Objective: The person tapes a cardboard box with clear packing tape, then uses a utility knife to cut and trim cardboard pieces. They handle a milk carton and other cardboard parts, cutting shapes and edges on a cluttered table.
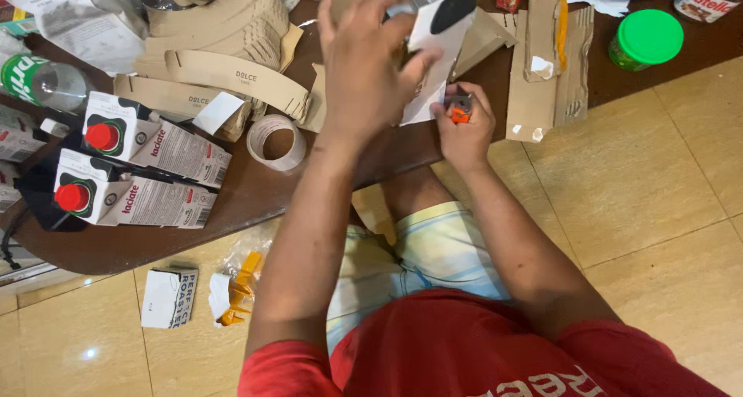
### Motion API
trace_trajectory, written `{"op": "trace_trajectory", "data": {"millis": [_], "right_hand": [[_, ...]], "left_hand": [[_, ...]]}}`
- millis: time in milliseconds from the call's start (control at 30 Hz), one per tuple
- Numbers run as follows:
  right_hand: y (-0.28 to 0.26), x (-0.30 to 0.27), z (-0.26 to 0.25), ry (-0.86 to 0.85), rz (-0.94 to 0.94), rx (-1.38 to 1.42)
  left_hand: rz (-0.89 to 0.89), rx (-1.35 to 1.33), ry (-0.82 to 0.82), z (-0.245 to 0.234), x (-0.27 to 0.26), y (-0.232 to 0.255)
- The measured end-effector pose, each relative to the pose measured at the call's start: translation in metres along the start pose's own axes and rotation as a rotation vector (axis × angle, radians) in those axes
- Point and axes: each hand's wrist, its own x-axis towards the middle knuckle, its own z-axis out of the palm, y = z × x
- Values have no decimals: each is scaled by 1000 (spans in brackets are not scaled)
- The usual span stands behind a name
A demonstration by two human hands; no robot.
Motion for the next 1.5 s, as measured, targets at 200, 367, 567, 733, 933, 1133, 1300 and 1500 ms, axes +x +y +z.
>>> {"op": "trace_trajectory", "data": {"millis": [200,367,567,733,933,1133,1300,1500], "right_hand": [[0,23,-18,-153,-154,-285],[-9,31,-21,-182,91,-199],[-15,31,-21,-184,118,-184],[-10,29,-21,-176,82,-171],[-4,27,-17,-169,66,-131],[-2,31,-19,-200,105,-86],[-8,31,-19,-212,133,-101],[-12,30,-20,-216,93,-85]], "left_hand": [[-142,-172,-142,5,6,-6],[-199,-205,-203,-2,0,-9],[-157,-244,-127,1,-3,-7],[-178,-243,-121,5,-6,-8],[-154,-237,-129,8,-9,-11],[-104,-252,-104,15,-14,-14],[-93,-290,-65,16,-17,-14],[-99,-291,-51,14,-20,-6]]}}
